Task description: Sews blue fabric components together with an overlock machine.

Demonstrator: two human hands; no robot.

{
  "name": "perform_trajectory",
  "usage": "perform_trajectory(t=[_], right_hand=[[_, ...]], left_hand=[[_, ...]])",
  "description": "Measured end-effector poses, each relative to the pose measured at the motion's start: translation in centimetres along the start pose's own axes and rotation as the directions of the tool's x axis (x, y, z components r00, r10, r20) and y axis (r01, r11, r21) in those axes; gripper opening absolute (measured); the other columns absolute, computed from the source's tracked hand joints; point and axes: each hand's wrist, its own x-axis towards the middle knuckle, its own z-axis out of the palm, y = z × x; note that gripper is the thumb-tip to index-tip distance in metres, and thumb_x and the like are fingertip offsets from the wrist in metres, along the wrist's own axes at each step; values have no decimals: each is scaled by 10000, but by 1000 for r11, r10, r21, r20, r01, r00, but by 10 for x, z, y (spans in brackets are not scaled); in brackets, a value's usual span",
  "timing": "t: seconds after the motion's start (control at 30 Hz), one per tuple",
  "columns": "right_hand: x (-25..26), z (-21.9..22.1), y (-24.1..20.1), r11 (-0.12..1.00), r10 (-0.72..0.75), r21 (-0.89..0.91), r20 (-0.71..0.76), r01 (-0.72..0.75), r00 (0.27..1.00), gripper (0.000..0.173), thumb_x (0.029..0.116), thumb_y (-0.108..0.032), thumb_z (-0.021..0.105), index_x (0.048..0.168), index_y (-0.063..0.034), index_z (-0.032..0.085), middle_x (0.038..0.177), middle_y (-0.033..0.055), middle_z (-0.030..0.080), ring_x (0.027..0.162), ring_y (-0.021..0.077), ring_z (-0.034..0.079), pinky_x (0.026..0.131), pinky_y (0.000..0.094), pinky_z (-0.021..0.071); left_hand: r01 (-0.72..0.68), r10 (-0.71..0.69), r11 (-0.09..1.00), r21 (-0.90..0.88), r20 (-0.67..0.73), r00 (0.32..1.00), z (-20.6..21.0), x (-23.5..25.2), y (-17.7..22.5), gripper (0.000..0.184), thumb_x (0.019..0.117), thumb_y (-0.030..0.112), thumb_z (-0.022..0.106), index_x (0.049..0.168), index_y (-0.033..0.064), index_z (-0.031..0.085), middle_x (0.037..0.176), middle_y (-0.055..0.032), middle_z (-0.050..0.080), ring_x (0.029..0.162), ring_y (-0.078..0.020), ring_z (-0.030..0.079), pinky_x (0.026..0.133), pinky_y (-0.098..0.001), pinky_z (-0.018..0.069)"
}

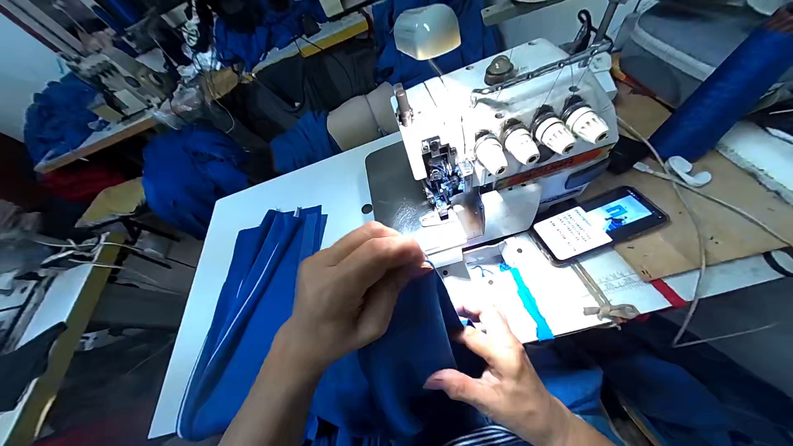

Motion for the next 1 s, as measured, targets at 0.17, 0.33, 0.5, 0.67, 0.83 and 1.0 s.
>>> perform_trajectory(t=[0.17, 0.33, 0.5, 0.67, 0.83, 1.0], right_hand=[[19, 2, -10, 961, 84, 264, 13, -84, 996, 312, 852, -398, 824, 1000, -131, 762, 1185, 29, 659, 1153, 70, 607, 960, 240, 547], [-9, -5, 3, 988, 110, 107, -23, -107, 994, 236, 922, -303, 756, 826, -87, 751, 1006, 53, 695, 1017, 44, 632, 876, 170, 528], [-34, -11, 10, 985, 157, 82, -32, -154, 987, 199, 924, -290, 750, 857, -103, 752, 924, 13, 662, 895, -1, 605, 776, 118, 503], [-9, -46, -43, 992, -57, 115, 49, 51, 997, 219, 1008, -236, 668, 912, -39, 651, 1004, 66, 657, 976, 39, 626, 846, 146, 525], [-16, -28, -10, 985, 154, 86, -50, -149, 987, 205, 977, -207, 663, 844, -62, 718, 797, -24, 699, 744, -43, 630, 675, 105, 516], [-11, -27, -19, 969, 220, 132, -86, -207, 972, 162, 931, -170, 698, 802, -71, 691, 763, -34, 681, 705, -56, 620, 634, 94, 512]], left_hand=[[-8, 27, 990, -144, 127, 992, 24, -2, -2, 142, 1035, 122, 547, 986, 35, 647, 887, -22, 655, 841, -25, 627, 744, -142, 523], [82, -81, 997, -16, 41, 996, 25, -13, -21, 144, 1016, 86, 572, 966, -11, 666, 882, -49, 645, 840, -26, 610, 770, -136, 507], [151, -152, 987, -52, -19, 988, 31, -21, -31, 115, 997, 61, 577, 965, -26, 645, 862, -42, 620, 767, 7, 564, 701, -107, 475], [67, -66, 998, 9, -51, 996, -17, 11, -8, 143, 1059, 201, 558, 1074, 89, 645, 1018, 67, 656, 956, 16, 626, 840, -171, 525], [150, -149, 988, 26, -50, 988, 21, -4, -46, 135, 997, 49, 582, 964, -46, 671, 879, -65, 660, 808, -4, 599, 746, -127, 492], [218, -219, 976, -26, -40, 975, 23, 2, -53, 127, 990, 39, 589, 978, -45, 684, 905, -48, 674, 845, 17, 616, 782, -115, 502]])
